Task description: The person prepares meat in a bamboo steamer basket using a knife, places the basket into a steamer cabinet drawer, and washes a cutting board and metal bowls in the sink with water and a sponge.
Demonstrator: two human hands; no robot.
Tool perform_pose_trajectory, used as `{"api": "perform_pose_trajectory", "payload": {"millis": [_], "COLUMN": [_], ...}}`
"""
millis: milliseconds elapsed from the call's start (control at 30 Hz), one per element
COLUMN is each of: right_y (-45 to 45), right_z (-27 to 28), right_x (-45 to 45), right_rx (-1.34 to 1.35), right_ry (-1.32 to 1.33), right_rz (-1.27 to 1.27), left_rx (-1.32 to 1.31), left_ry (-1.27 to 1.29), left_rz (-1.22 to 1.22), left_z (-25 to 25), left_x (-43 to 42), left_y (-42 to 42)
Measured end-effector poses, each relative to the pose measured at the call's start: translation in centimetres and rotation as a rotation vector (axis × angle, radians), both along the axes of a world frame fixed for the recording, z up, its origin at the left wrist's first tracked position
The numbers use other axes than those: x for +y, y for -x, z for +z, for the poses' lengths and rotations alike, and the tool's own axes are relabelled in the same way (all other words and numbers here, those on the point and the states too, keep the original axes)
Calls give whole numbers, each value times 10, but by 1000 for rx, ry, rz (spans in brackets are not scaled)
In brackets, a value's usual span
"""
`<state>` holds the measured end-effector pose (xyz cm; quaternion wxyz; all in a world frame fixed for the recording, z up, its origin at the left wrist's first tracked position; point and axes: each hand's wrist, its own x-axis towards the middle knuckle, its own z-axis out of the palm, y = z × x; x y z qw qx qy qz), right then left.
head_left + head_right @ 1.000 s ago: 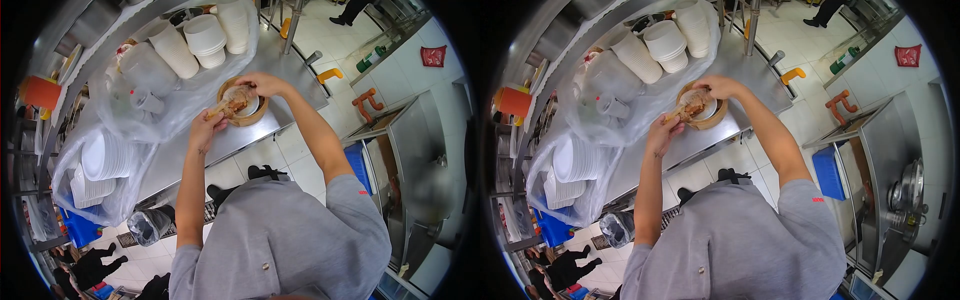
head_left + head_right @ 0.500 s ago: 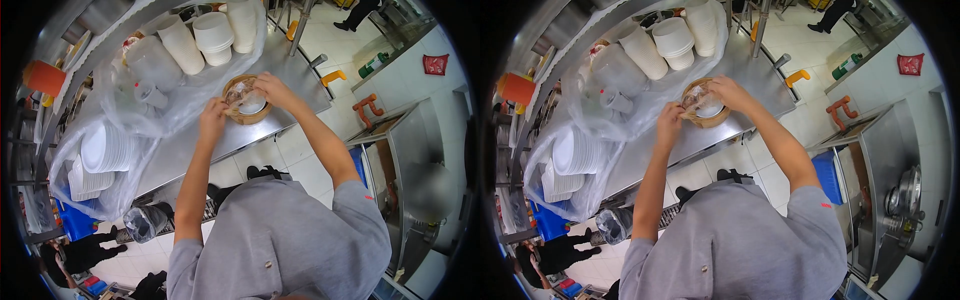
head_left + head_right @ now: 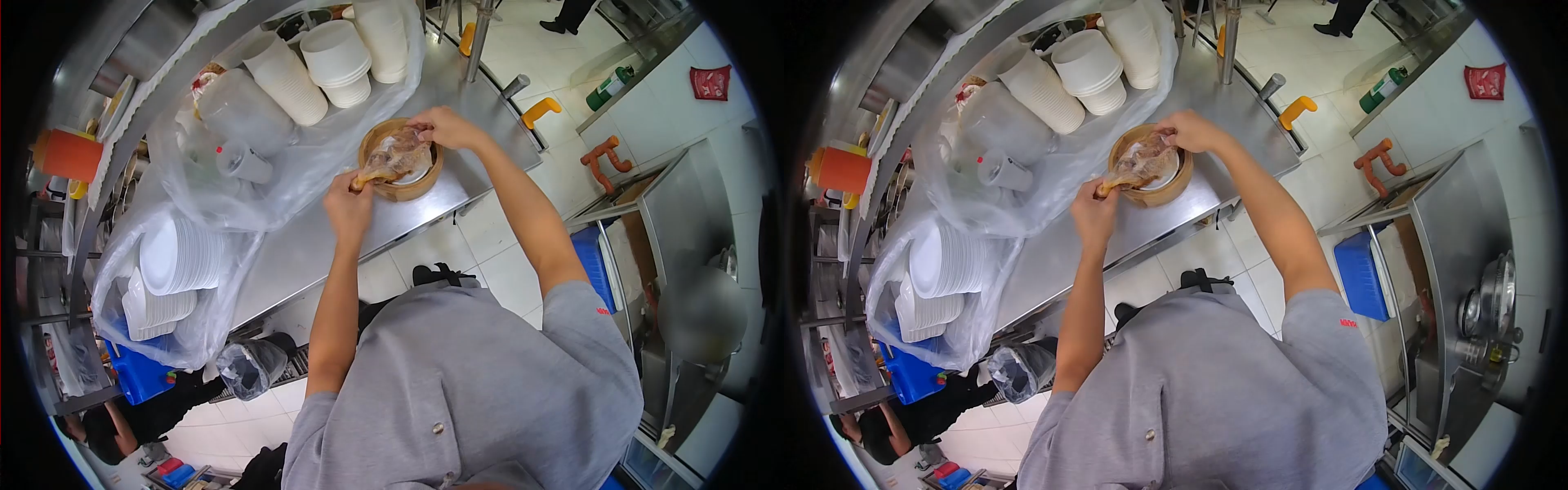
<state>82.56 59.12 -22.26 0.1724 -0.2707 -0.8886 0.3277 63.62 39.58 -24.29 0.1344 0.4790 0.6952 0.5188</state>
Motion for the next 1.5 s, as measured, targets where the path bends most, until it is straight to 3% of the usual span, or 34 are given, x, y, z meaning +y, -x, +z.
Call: {"api": "perform_pose_trajectory", "payload": {"millis": [67,133,167,267,300,333,367,433,567,600,633,667,700,767,800,867,967,1100,1367,1433,1500], "right_y": [2,4,3,-4,-8,-9,-7,-9,-8,-5,-3,-5,-11,-16,-13,-6,-18,-22,-17,-10,-6], "right_z": [-4,7,13,13,7,0,-7,-20,-14,-18,-15,-8,3,6,7,-2,11,9,64,70,83], "right_x": [2,3,1,-6,-5,-5,-4,-9,-17,-23,-23,-24,-22,-23,-21,-29,-21,-16,-23,-19,-16], "right_rx": [-28,-160,-162,-53,112,277,276,89,172,216,89,74,149,193,197,186,259,216,266,260,257], "right_ry": [59,386,388,403,402,400,402,-347,-180,-134,-233,-305,-345,-45,-58,-175,-128,-314,-179,-445,-356], "right_rz": [19,-36,-37,-64,-91,-118,-115,-28,-4,-22,18,-10,-3,-103,-100,-14,-133,-148,-159,-93,-110], "left_rx": [-24,-29,-32,-95,-94,-23,49,132,386,229,68,-14,-151,-285,-280,22,-94,53,-140,-146,-201], "left_ry": [185,181,170,63,67,53,36,44,83,147,197,24,39,197,183,56,3,48,55,118,81], "left_rz": [12,-30,-73,-107,-104,-133,-161,-169,-190,-210,-237,-358,-307,-211,-211,-148,-153,-157,-218,-204,-216], "left_z": [0,-1,-1,8,8,8,9,6,-6,8,21,1,9,8,10,4,-1,22,68,75,83], "left_x": [5,9,11,14,14,13,14,17,28,30,26,33,34,29,35,28,26,17,13,15,18], "left_y": [0,3,4,4,4,4,5,4,15,9,4,10,6,7,7,6,15,27,36,42,45]}}
